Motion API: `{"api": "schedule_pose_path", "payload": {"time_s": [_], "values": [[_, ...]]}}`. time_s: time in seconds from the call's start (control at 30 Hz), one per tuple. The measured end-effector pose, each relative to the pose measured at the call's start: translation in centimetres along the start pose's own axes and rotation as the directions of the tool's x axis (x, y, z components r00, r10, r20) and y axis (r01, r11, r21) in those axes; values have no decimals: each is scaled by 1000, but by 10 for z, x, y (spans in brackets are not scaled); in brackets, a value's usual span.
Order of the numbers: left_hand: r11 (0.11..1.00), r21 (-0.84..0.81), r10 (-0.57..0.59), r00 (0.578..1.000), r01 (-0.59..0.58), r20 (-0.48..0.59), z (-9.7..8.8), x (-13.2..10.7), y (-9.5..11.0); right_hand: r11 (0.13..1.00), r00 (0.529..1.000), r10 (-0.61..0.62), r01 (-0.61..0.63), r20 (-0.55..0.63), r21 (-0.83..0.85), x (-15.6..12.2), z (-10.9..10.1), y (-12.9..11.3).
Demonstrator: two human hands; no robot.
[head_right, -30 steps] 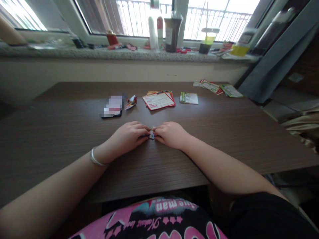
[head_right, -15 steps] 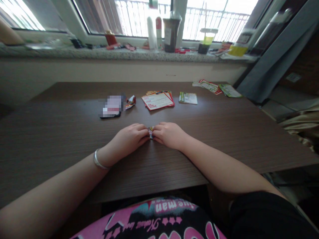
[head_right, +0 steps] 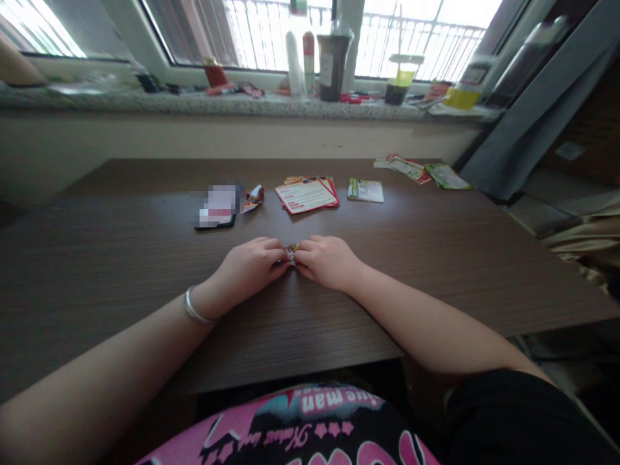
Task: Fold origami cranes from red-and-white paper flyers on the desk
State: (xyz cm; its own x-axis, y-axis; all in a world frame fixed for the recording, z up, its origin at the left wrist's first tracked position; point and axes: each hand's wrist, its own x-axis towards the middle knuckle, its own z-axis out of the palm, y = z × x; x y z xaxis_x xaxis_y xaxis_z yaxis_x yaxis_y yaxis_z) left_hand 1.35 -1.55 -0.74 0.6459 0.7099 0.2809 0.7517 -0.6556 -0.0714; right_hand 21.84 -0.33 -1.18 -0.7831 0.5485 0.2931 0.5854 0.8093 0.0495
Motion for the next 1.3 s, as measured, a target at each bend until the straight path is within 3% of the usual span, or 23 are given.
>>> {"api": "schedule_pose_path", "payload": {"time_s": [0.17, 0.53, 0.67, 0.9, 1.13, 1.3], "values": [[1000, -9, 5, 1000, -5, -4, 1, -1, -1, 999, 1000, 27, -27, 7, 39, 0, 1, -1], [999, -36, 40, 995, -37, 92, -9, -3, -5, 906, 960, 262, -280, 99, 317, 9, 8, 7], [1000, 7, 23, 989, -24, 148, -16, -5, -2, 893, 946, 303, -325, 119, 310, 10, 9, 9], [989, 66, 116, 979, -129, 166, -19, -7, -2, 859, 903, 388, -427, 184, 282, 10, 8, 10], [981, 100, 149, 976, -166, 158, -18, -9, -4, 850, 882, 406, -461, 240, 254, 12, 3, 9], [980, 122, 140, 978, -160, 157, -21, -7, 3, 884, 891, 391, -433, 231, 175, 12, 2, 7]]}}
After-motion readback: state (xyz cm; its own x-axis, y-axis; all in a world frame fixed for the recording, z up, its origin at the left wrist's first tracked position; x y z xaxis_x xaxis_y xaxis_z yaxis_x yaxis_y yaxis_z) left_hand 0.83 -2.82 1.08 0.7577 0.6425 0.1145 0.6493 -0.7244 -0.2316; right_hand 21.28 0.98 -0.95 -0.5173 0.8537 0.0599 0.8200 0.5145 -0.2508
